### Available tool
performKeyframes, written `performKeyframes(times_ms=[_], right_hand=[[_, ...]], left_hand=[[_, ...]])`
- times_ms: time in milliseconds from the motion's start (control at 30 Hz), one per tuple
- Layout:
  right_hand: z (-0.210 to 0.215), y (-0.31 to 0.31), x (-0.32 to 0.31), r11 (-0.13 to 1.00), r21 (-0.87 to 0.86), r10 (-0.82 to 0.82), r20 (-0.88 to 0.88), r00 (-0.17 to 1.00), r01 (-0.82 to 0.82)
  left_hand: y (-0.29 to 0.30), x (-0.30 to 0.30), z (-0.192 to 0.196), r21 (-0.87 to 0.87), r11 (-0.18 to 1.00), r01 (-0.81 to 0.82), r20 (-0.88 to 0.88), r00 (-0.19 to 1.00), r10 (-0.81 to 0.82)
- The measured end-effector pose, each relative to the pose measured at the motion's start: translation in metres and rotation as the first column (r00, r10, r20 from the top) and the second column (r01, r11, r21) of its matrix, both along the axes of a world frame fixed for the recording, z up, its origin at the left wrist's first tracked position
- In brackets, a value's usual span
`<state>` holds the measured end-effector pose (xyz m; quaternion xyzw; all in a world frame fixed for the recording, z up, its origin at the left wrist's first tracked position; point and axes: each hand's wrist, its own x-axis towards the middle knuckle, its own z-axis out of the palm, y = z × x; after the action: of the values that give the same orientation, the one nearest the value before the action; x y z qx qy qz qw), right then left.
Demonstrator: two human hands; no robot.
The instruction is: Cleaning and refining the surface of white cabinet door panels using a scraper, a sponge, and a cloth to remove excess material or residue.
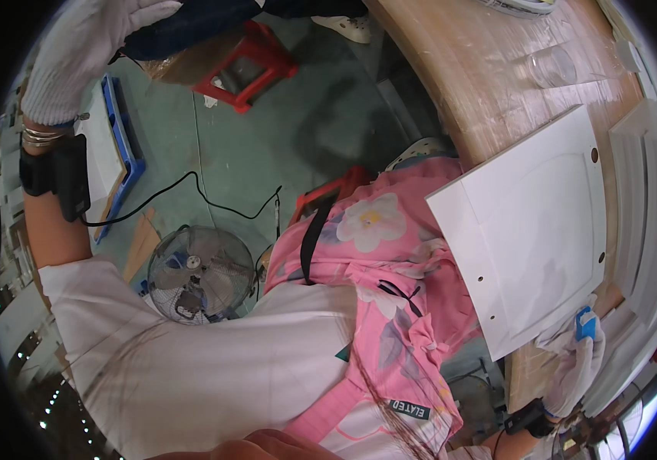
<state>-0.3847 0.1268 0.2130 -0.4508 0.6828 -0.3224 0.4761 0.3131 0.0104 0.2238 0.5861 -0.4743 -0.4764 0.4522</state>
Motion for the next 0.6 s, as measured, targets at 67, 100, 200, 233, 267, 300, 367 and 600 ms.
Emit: performKeyframes(times_ms=[67, 100, 200, 233, 267, 300, 367, 600], right_hand=[[-0.009, -0.001, -0.004, 0.996, -0.073, -0.058, -0.013, 0.998, 0.057], [-0.009, -0.002, -0.003, 0.996, -0.073, -0.056, -0.015, 0.998, 0.055], [-0.005, -0.002, -0.003, 0.998, -0.033, -0.049, -0.027, 0.998, 0.048], [-0.002, 0.002, -0.005, 0.999, -0.029, -0.022, -0.015, 1.000, 0.022], [-0.001, 0.003, -0.006, 0.999, -0.028, 0.020, 0.006, 1.000, -0.019], [-0.001, 0.004, -0.005, 0.999, -0.029, 0.020, 0.004, 1.000, -0.020], [-0.006, 0.002, -0.002, 0.997, -0.061, -0.057, -0.026, 0.998, 0.055], [-0.011, 0.005, 0.002, 0.996, -0.085, -0.008, 0.040, 0.999, 0.011]], left_hand=[[-0.017, 0.003, -0.030, -0.383, 0.763, 0.521, -0.863, 0.094, -0.497], [-0.017, 0.007, -0.035, -0.383, 0.764, 0.519, -0.863, 0.093, -0.496], [-0.009, -0.003, -0.027, -0.410, 0.768, 0.493, -0.855, 0.085, -0.511], [0.003, -0.018, -0.003, -0.074, 0.943, 0.325, -0.607, 0.735, -0.301], [0.015, -0.023, 0.014, 0.078, 0.995, -0.066, -0.021, 0.997, 0.068], [0.008, -0.017, -0.002, 0.078, 0.995, -0.067, -0.023, 0.997, 0.069], [-0.006, -0.014, -0.033, -0.431, 0.769, 0.472, -0.830, 0.126, -0.543], [0.006, -0.017, -0.043, -0.567, 0.701, 0.432, -0.722, 0.150, -0.676]])
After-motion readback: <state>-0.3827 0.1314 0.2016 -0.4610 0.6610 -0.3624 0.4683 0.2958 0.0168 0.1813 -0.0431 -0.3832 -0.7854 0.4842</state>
